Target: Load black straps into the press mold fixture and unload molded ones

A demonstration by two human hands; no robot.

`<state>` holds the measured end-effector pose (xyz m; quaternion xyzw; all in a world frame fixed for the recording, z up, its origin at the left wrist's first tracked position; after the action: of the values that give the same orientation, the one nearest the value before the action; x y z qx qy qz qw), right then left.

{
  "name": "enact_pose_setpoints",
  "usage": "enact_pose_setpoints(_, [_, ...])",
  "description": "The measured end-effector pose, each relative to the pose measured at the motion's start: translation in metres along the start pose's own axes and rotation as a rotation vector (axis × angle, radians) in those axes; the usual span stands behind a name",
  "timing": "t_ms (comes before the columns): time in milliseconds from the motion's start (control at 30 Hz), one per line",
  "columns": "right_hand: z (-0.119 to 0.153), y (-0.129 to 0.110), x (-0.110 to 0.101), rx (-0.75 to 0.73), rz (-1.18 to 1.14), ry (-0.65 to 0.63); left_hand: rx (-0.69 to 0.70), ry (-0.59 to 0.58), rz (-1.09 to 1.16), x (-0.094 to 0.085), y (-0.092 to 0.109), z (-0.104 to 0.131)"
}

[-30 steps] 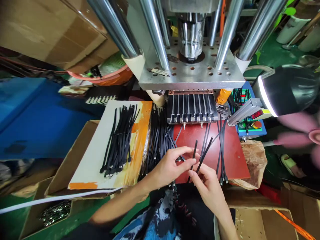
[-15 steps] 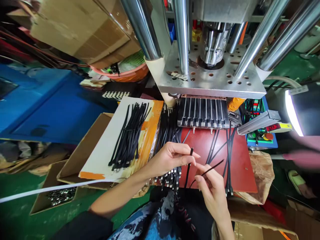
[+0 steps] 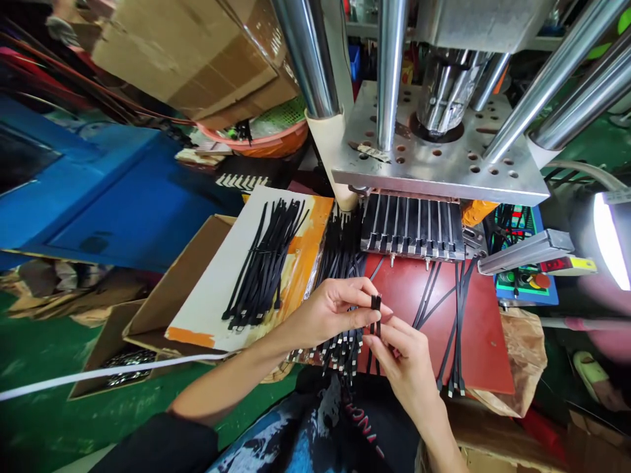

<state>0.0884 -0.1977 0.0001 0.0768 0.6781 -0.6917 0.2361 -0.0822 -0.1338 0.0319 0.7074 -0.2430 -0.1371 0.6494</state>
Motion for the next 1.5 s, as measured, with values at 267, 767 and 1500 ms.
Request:
enact_pose_setpoints(267, [0.01,0.016,0.021,0.335,-0.181,-0.284,0.227,0.291,-0.438,-0.033,0.006,-0.028])
enact_pose_setpoints(767, [-0.226,-0.017,-0.058,0.068,0.026,-0.11,0.409,0.411,-0.874,-0.108,-0.052,-0.1])
enact_pose_setpoints(1500, [-0.238,-0.006,-0.05,-0.018,0.068,-0.04,0.716,-0.042,-1.152,-0.083,-0.04,-0.054])
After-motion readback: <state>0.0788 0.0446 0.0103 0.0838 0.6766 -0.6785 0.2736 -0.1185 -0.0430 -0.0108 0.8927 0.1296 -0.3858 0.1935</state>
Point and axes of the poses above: each hand's wrist, its own z-axis away from the middle knuckle, its own x-axis out of the palm, y = z × x, the point moved 3 cm from there along -z, towards the middle knuckle, and after that the axes turned 7 degrees about x, right-handed, at the moved point
